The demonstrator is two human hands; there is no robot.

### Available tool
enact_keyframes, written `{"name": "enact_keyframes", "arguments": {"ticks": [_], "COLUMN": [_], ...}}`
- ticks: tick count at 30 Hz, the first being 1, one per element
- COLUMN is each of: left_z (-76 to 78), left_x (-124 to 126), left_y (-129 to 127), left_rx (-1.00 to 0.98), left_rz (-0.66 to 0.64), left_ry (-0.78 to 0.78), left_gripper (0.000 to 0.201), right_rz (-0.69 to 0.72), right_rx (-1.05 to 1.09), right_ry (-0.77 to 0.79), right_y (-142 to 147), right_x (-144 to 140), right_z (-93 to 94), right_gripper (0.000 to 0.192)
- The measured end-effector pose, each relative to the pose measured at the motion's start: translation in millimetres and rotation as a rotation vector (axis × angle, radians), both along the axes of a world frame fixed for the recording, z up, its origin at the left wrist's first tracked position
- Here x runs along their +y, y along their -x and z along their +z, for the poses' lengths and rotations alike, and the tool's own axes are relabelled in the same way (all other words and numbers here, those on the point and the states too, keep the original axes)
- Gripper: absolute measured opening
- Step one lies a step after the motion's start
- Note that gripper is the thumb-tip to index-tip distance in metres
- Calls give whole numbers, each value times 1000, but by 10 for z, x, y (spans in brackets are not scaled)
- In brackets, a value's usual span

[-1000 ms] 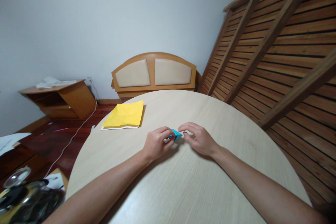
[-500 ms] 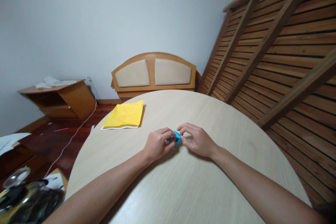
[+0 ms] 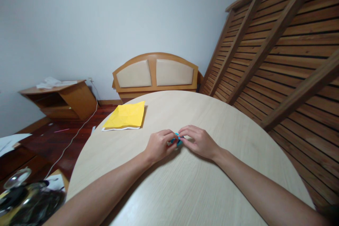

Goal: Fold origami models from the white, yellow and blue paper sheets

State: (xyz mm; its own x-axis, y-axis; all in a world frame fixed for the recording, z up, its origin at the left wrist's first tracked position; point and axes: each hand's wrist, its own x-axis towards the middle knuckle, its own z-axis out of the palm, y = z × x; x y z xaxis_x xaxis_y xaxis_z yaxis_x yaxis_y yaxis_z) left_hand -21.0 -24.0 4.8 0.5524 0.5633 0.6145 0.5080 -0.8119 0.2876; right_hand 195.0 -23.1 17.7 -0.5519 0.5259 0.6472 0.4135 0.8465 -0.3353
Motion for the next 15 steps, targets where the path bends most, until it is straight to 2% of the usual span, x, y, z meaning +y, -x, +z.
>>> {"name": "enact_keyframes", "arguments": {"ticks": [5,11,15], "left_z": [1,27,22], "left_x": [0,-16,-17], "left_y": [-12,-11,-20], "left_rx": [14,-14,11], "left_rz": [27,120,121], "left_ry": [-21,36,20], "left_gripper": [11,7,5], "right_rz": [-11,-49,-72], "right_rx": [-13,-7,-64], "right_ry": [-48,-66,-96], "right_y": [16,7,16], "right_x": [-1,1,18], "right_z": [-17,4,4], "right_gripper": [17,11,5]}}
